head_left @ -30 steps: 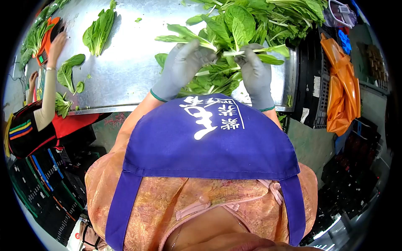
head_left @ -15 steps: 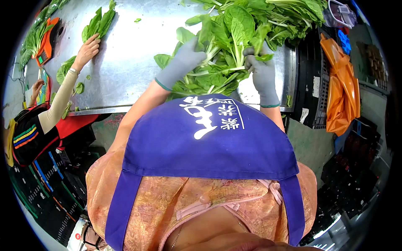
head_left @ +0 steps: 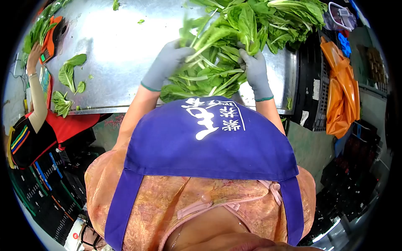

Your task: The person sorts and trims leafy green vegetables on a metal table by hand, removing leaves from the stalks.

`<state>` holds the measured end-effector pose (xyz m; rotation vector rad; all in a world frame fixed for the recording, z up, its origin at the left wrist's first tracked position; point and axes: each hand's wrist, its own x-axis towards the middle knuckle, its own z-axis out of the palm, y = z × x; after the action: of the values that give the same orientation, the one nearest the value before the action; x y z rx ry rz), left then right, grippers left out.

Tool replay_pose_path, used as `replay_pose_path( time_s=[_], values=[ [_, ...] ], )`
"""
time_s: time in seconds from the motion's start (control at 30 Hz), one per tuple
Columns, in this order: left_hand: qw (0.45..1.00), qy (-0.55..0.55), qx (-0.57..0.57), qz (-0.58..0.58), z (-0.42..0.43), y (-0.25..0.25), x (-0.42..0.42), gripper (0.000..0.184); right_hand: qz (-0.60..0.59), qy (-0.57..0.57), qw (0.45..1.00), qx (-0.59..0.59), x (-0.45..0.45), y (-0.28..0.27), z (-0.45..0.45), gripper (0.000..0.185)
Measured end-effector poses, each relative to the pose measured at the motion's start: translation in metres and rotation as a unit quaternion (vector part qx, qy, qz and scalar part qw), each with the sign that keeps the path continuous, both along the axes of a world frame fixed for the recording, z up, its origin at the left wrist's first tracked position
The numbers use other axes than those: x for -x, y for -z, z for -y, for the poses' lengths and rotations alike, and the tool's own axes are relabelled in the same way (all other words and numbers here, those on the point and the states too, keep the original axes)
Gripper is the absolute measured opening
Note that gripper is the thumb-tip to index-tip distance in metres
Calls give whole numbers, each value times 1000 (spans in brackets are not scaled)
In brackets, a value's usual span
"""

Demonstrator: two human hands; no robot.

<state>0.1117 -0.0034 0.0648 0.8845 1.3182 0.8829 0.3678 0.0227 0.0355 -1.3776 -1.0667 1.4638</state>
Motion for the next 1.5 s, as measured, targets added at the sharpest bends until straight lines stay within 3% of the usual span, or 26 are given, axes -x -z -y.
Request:
replay_pose_path(
  time_s=[0.13,0.23,0.37,0.5,0.63,0.77,0.87,0.97,1.1,1.13,1.23,1.27,1.37,1.5],
  values=[
    [977,-71,-14,199,11,4,28,33,12,7,1000,10,4,-8,2,28],
    [978,-13,-110,177,14,-8,18,29,-12,-60,998,1,16,-26,10,27],
    [958,-34,-95,267,13,-16,-9,30,-87,-119,989,3,35,-50,19,31],
    [988,10,-68,136,13,-17,-19,22,-91,-91,989,-75,44,-59,27,31],
    [987,-13,-149,64,14,-15,-39,25,-77,-84,990,-87,51,-61,29,25],
    [989,-49,-118,76,20,-24,-44,25,-89,-86,991,-58,46,-50,25,18],
    [976,-102,-118,151,23,-16,-49,21,-151,-109,975,-123,38,-24,19,13],
    [974,-87,-111,177,24,-19,-46,17,-257,-46,965,-30,42,-37,18,12],
    [988,-63,-99,96,27,-23,-39,17,-305,-10,952,37,33,-36,12,14],
    [990,-64,-78,100,28,-21,-35,19,-263,-23,964,-10,29,-36,13,15],
    [996,60,-19,-65,32,-17,-15,22,-258,-30,965,-40,11,-31,5,17],
    [980,109,-57,-156,33,7,-2,29,-200,-61,974,-88,5,-26,5,19],
    [946,45,-123,-298,39,6,9,34,-220,-62,972,-63,2,-31,5,19],
    [993,-43,-79,-81,31,-30,10,32,-164,-81,980,-76,12,-29,10,15]
  ],
)
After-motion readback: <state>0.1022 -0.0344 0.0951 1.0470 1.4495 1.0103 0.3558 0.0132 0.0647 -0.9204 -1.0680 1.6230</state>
